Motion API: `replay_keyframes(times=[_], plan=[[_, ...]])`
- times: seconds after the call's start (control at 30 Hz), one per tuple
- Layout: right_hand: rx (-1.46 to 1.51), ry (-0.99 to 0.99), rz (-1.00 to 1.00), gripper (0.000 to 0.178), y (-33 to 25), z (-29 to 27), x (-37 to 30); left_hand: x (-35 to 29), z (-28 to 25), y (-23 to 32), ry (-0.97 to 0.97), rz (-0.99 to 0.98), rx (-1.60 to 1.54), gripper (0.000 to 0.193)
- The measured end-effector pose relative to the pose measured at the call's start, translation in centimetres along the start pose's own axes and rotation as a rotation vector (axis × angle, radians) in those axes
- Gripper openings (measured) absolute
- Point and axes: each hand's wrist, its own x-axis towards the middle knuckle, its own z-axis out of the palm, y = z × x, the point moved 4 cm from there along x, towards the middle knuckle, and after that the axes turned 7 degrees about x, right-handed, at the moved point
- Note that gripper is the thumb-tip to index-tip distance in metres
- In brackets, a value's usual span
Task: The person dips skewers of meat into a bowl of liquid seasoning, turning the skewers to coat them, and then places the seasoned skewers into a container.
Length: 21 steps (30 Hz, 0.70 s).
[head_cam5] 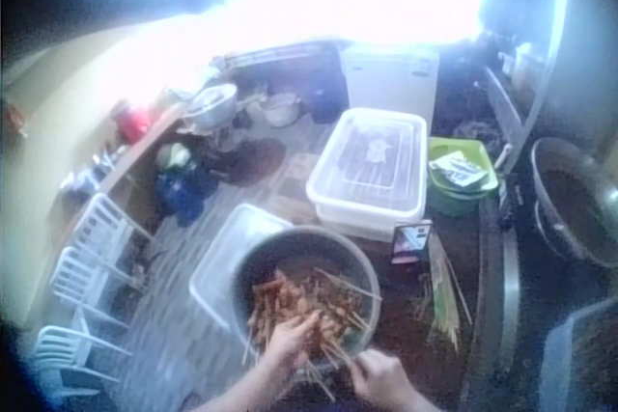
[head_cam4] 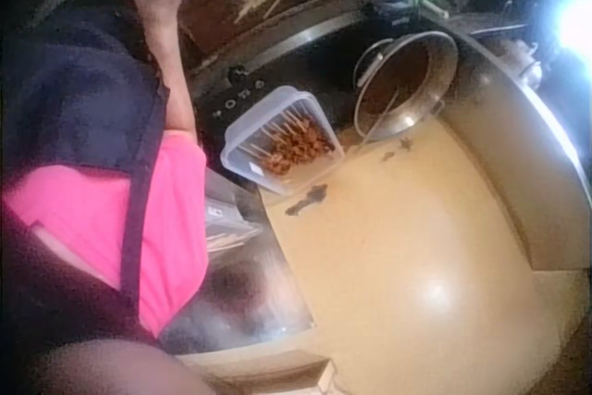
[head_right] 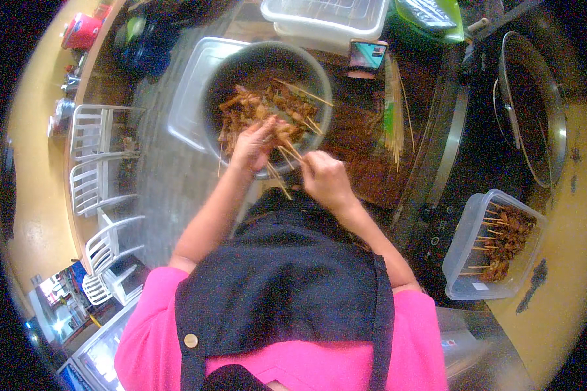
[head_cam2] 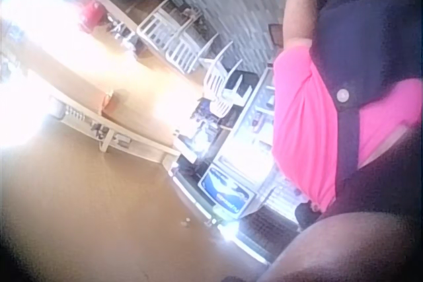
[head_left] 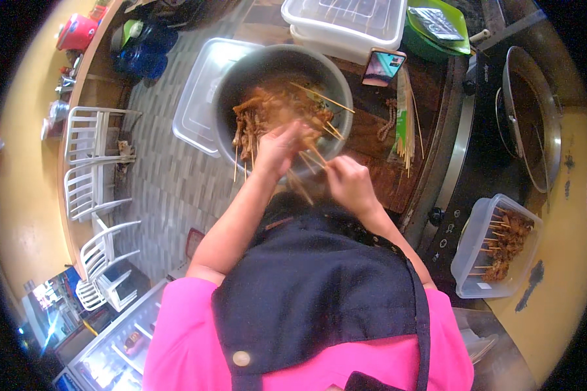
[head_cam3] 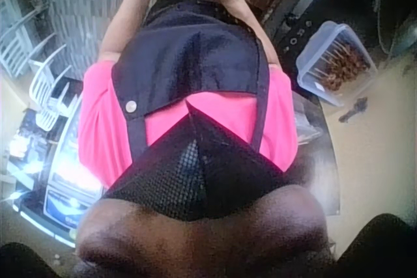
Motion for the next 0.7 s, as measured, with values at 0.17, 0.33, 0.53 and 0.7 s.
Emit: replay_keyframes(times=[0.17, 0.33, 0.53, 0.7], plan=[[-0.017, 0.001, 0.010, 0.006, 0.1, -0.1, 0.0, -0.4, 0.2, 0.3, 0.038, -0.016, 0.023, 0.026], [0.050, 0.015, 0.030, 0.005, 0.0, -0.3, -0.3, 2.3, -2.2, 0.7, -0.068, -0.009, -0.297, 0.025], [0.022, -0.027, 0.029, 0.005, 0.2, -0.3, -0.6, 3.0, -1.9, 0.8, -0.035, 0.042, -0.217, 0.028], [0.016, -0.015, 0.021, 0.006, 0.3, -0.1, -0.7, 2.8, -1.9, 0.6, -0.058, -0.017, -0.116, 0.025]])
